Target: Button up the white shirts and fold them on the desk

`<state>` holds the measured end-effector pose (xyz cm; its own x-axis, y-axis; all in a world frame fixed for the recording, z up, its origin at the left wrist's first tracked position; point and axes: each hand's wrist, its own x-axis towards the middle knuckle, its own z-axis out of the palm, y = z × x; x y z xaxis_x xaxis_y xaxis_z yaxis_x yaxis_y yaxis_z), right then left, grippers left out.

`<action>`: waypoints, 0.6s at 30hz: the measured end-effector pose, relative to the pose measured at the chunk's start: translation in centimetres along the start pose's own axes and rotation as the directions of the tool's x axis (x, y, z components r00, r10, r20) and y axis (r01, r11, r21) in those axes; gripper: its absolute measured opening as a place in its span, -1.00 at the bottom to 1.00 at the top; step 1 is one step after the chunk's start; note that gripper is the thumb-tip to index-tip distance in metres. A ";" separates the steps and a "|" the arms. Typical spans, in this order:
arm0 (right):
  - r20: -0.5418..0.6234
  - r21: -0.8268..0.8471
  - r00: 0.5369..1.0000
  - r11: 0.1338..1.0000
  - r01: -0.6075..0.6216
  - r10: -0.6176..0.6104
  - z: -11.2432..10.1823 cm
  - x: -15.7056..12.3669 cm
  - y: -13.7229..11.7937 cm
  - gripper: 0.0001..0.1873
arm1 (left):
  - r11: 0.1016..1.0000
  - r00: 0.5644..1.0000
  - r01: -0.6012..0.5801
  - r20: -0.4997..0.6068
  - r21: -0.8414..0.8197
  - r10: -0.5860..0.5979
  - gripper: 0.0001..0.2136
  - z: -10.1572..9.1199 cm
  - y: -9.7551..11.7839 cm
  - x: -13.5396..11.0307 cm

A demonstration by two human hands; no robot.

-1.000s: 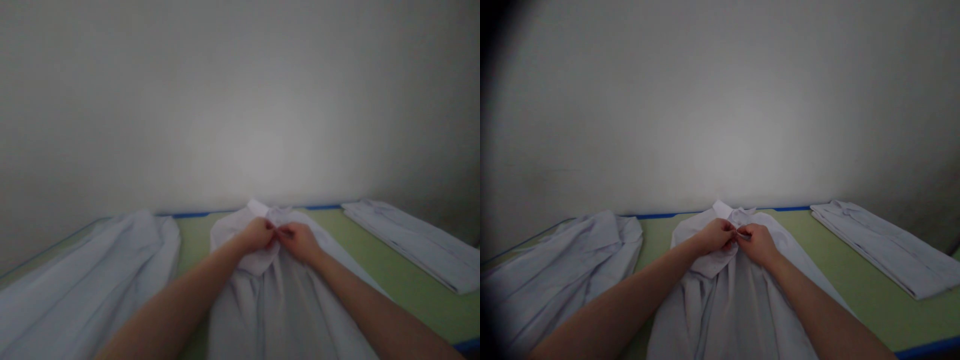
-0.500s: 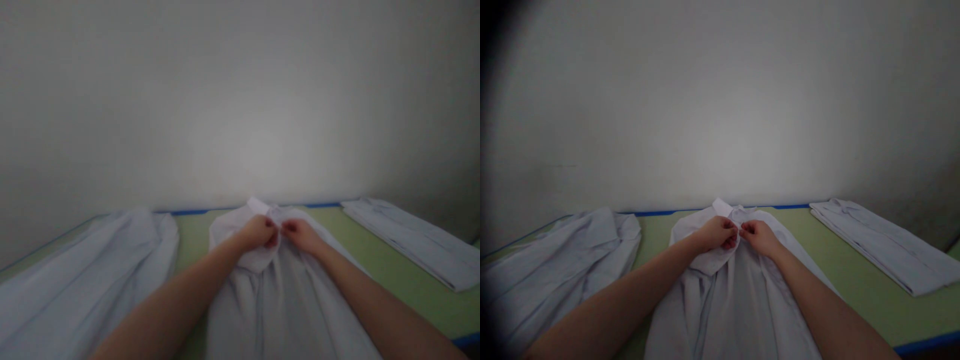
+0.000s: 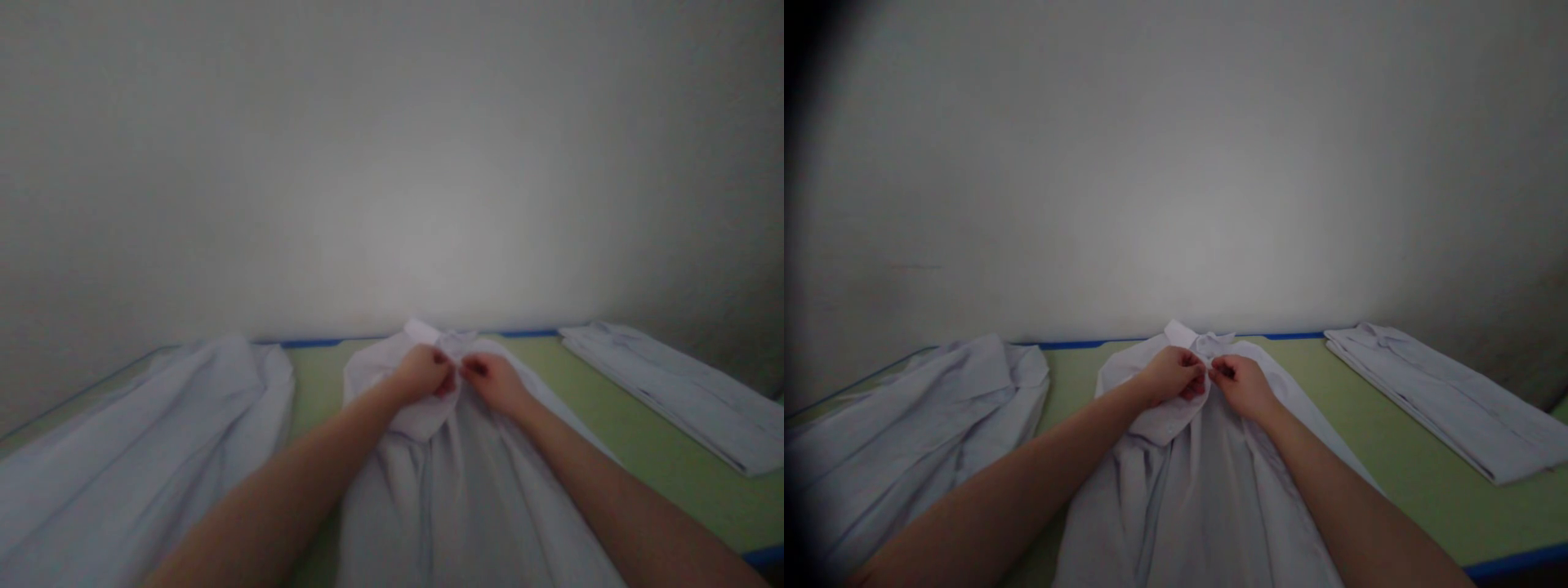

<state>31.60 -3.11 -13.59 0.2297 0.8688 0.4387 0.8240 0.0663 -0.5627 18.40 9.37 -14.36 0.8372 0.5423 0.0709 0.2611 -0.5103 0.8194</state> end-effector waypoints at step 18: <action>0.148 0.173 0.984 0.978 -0.120 0.094 -0.7 -0.7 -0.3 -0.81 | 0.977 0.991 -0.114 0.089 0.178 0.100 -0.75 -0.7 1.3 -1.1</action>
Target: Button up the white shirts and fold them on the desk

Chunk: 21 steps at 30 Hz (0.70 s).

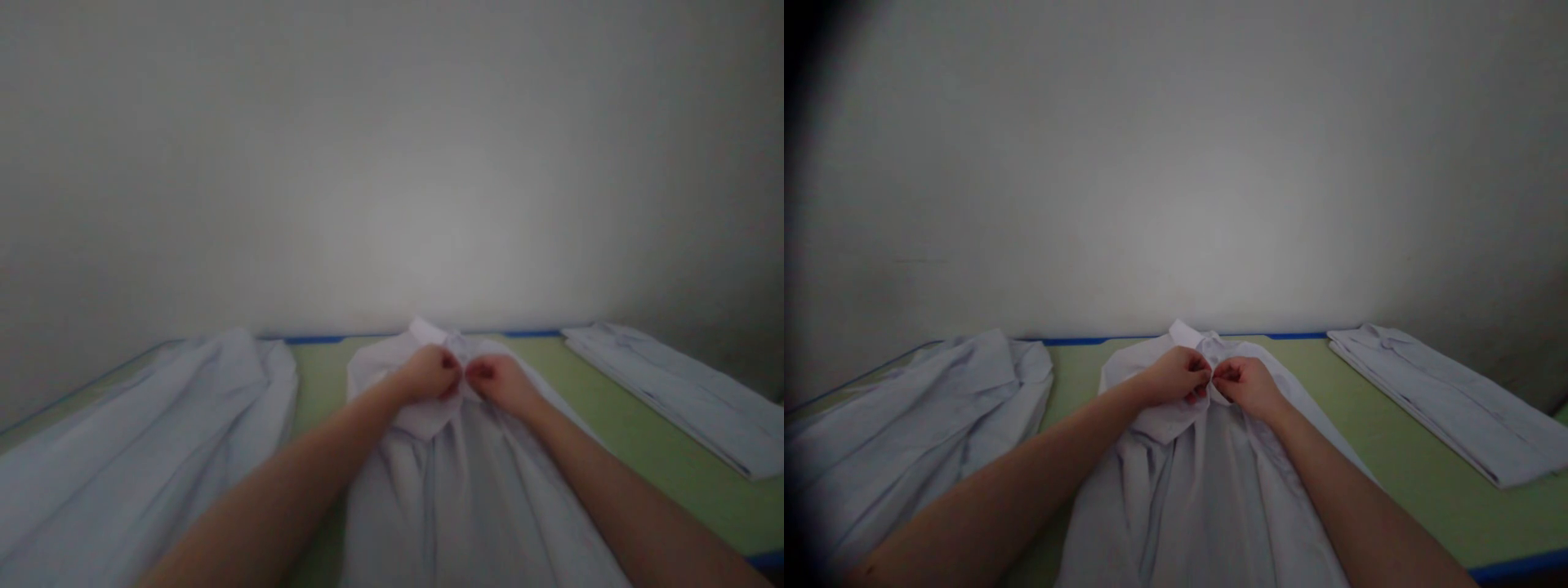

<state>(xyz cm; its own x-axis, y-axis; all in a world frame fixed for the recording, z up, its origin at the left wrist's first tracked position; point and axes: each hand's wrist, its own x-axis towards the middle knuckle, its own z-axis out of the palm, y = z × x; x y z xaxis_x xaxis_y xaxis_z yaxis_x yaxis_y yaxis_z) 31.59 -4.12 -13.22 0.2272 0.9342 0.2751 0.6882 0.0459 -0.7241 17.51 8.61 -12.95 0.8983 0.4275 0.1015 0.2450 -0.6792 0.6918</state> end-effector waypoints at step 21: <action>-0.140 -0.218 0.988 0.972 -0.087 0.057 0.9 0.6 -0.1 -0.76 | 0.993 0.989 0.066 -0.140 0.100 -0.052 -0.79 0.9 1.6 -0.3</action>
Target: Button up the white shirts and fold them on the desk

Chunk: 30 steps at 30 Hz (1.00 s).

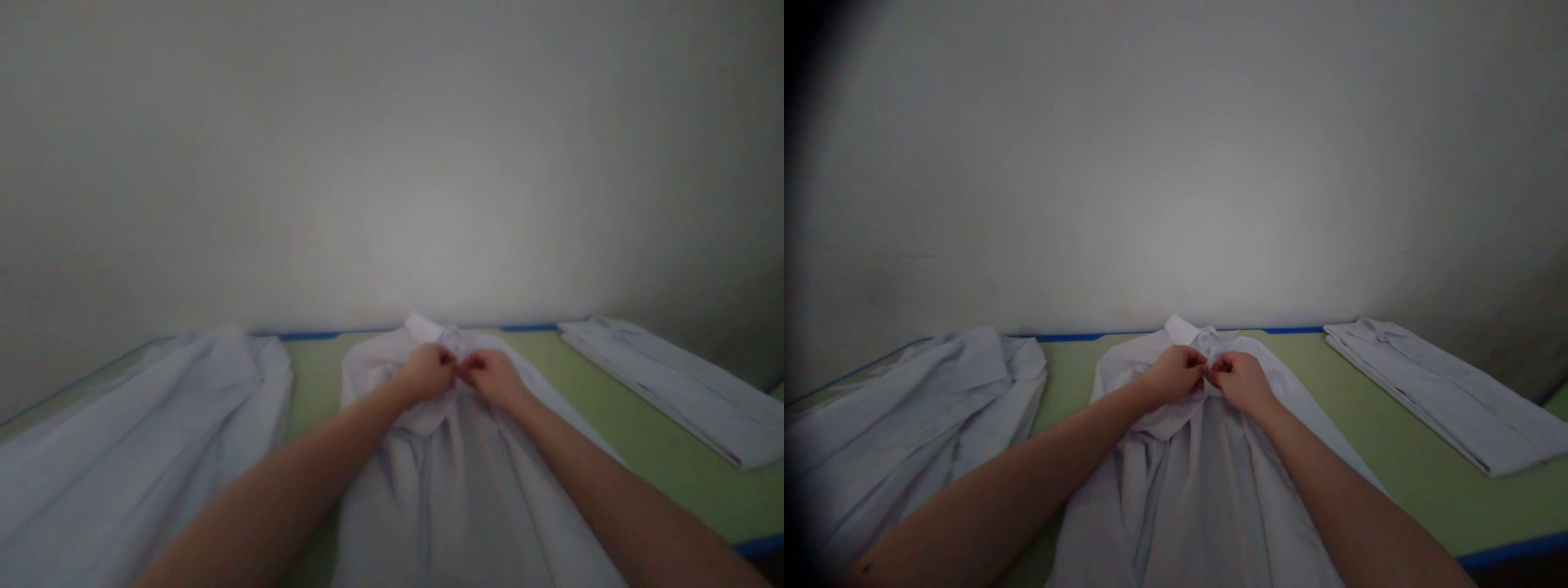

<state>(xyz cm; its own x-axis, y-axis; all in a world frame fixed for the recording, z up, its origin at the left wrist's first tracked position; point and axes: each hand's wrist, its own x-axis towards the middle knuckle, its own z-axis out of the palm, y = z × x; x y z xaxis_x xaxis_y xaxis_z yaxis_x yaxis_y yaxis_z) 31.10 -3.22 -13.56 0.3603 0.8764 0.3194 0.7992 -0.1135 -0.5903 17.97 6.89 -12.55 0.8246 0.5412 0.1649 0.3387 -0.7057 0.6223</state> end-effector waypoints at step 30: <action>-0.080 -0.015 0.982 0.985 0.172 -0.173 0.1 2.7 3.3 -0.45 | 0.855 0.994 -0.103 0.078 0.509 0.074 -0.58 -2.0 -3.9 -0.4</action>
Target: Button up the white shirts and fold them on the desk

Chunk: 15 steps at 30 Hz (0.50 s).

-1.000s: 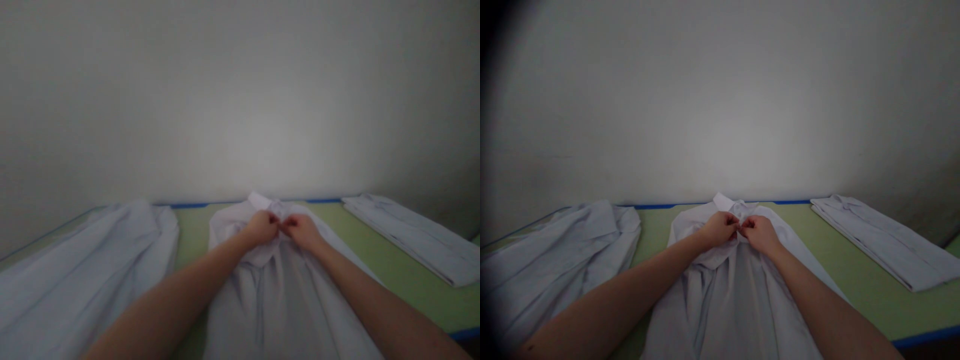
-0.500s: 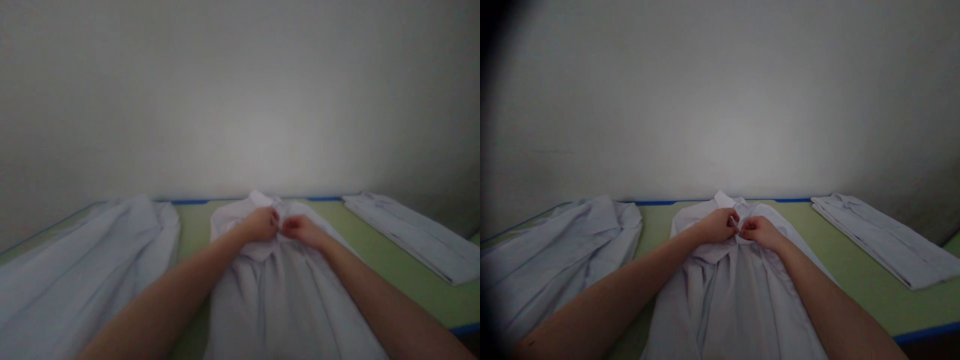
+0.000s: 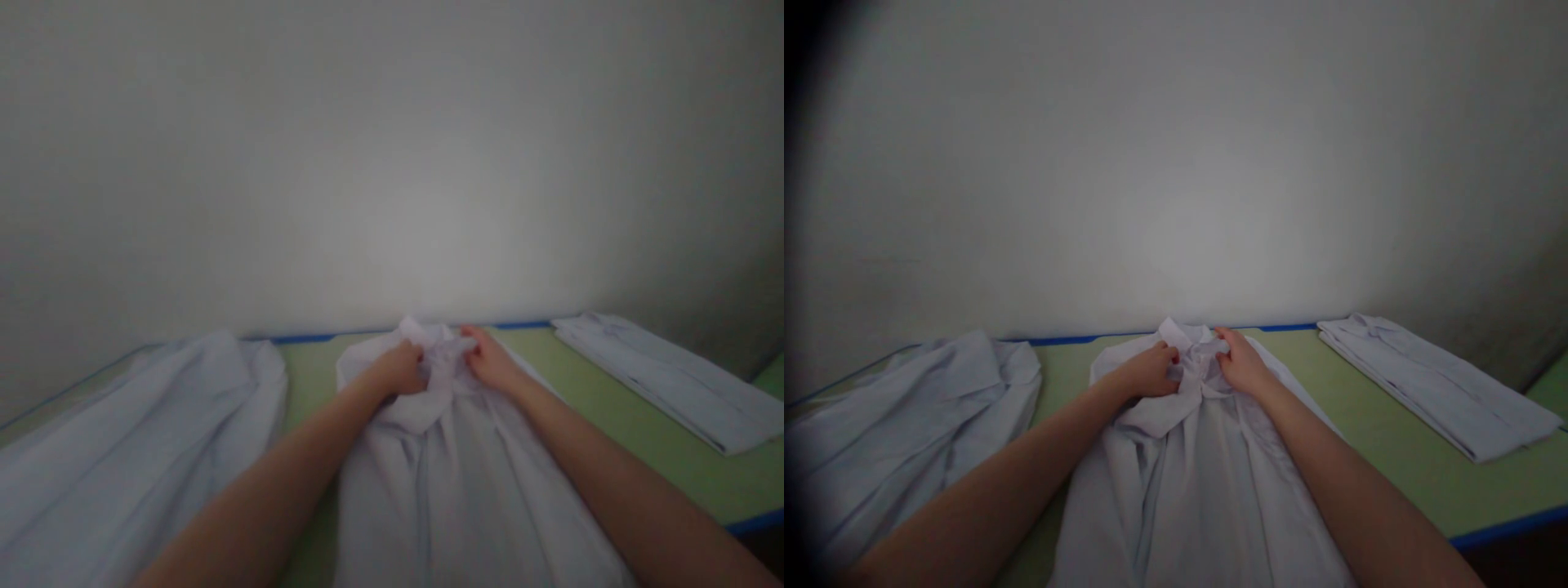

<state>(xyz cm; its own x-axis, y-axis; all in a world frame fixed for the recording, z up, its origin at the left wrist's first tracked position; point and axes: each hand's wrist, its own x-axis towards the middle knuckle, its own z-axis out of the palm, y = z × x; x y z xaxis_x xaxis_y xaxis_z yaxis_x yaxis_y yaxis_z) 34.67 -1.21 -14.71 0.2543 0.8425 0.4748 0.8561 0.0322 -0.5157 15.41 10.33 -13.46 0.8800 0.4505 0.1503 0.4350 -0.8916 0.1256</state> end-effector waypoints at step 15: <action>0.129 -0.517 0.990 0.856 0.022 0.053 -1.8 12.6 -0.6 -0.77 | 0.980 0.983 0.093 0.139 0.177 -0.119 -0.56 -2.2 -1.9 -0.8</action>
<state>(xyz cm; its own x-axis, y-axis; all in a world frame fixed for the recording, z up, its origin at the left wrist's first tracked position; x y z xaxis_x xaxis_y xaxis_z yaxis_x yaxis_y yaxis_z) 38.11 8.44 -7.15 0.2389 0.9055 0.3507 0.9707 -0.2318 -0.0626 13.48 11.75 -11.69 0.8401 0.5424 -0.0031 0.5419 -0.8396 -0.0369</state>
